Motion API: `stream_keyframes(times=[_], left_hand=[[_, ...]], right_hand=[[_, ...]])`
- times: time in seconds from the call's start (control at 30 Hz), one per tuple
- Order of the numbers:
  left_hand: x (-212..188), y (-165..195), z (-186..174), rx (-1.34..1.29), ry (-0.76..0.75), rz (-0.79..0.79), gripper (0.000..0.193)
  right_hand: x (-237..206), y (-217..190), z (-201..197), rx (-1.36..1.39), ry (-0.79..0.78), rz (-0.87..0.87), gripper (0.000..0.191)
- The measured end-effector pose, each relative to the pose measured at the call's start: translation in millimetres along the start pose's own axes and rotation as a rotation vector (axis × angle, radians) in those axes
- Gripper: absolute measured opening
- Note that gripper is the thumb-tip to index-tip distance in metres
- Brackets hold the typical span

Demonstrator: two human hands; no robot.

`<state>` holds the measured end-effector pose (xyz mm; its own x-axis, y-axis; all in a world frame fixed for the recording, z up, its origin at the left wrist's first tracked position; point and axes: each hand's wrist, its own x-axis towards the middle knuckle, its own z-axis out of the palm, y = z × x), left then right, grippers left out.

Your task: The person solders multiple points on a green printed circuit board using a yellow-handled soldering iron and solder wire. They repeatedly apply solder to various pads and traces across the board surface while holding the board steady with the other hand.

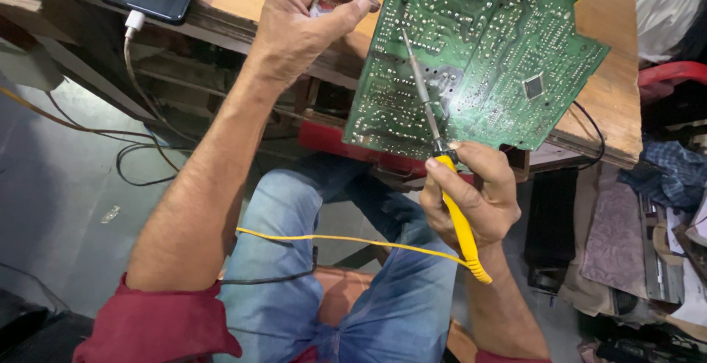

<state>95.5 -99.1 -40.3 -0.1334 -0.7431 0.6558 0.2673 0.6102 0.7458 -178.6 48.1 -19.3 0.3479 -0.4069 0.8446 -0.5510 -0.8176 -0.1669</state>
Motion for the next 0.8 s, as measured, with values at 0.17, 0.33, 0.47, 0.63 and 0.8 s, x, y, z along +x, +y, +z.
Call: stream_keyframes(times=[0.17,0.33,0.47,0.63,0.8], left_hand=[[5.1,4.7,3.8,-0.042,0.152,-0.105,0.005],[24.8,-1.6,15.6,0.0,0.179,-0.033,0.007],[29.5,-7.7,14.7,-0.086,0.206,-0.065,0.009],[22.6,-11.4,9.8,-0.069,0.203,-0.013,0.009],[23.3,-12.7,11.2,-0.116,0.185,-0.027,0.008]], right_hand=[[-0.1,1.1,-0.9,-0.026,0.042,0.027,0.034],[1.1,2.1,1.8,-0.059,0.121,0.065,0.035],[1.5,0.8,2.5,-0.029,0.132,0.079,0.036],[2.0,2.2,3.6,-0.04,0.144,0.072,0.034],[0.7,-0.9,1.8,-0.053,0.192,0.158,0.031]])
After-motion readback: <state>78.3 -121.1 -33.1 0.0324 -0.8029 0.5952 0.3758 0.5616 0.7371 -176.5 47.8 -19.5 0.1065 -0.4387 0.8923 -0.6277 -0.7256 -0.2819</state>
